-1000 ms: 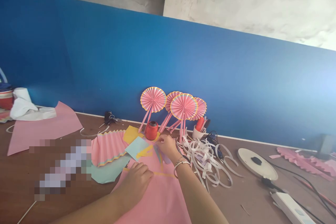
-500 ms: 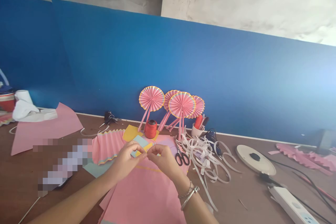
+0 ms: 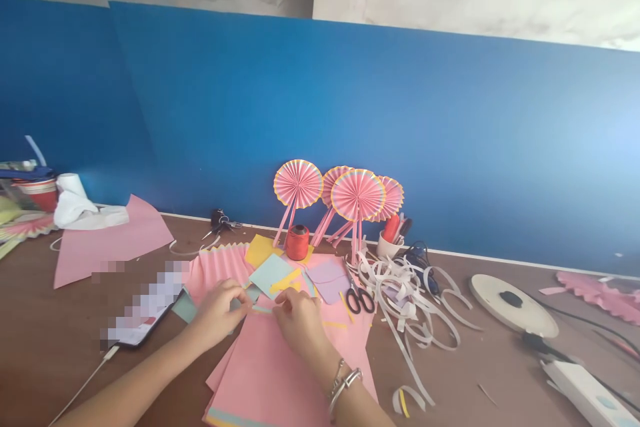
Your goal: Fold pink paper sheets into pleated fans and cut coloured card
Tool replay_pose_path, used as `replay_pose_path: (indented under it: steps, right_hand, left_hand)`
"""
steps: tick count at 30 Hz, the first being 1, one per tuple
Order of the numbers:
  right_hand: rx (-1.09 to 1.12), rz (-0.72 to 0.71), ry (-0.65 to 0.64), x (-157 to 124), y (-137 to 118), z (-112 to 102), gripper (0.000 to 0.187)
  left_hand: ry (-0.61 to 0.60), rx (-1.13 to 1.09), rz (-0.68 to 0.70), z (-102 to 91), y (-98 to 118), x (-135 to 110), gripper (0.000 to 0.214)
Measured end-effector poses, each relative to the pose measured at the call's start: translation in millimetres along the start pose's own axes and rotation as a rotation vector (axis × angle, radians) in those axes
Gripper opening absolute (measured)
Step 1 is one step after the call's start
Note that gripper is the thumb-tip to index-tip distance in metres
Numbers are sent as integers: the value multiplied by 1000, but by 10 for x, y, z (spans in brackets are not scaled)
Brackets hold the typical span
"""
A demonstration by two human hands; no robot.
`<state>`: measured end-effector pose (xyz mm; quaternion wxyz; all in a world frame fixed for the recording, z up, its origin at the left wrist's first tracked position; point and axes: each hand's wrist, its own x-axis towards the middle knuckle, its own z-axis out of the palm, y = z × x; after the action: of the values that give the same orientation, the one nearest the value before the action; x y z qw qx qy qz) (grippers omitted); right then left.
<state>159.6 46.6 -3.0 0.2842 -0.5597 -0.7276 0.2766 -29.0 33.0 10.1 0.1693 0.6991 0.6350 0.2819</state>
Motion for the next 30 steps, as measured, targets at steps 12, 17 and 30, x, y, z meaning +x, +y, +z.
replay_pose_path:
  steps: [12, 17, 30]
  right_hand:
    - [-17, -23, 6, 11, 170, 106, 18]
    - [-37, -19, 3, 20, 178, 115, 24]
    - [-78, 10, 5, 27, 156, 117, 29]
  left_hand:
    - [-24, 103, 12, 39, -11, -27, 15]
    - [-40, 139, -1, 58, -16, -25, 14]
    - [-26, 189, 22, 100, -39, -29, 14]
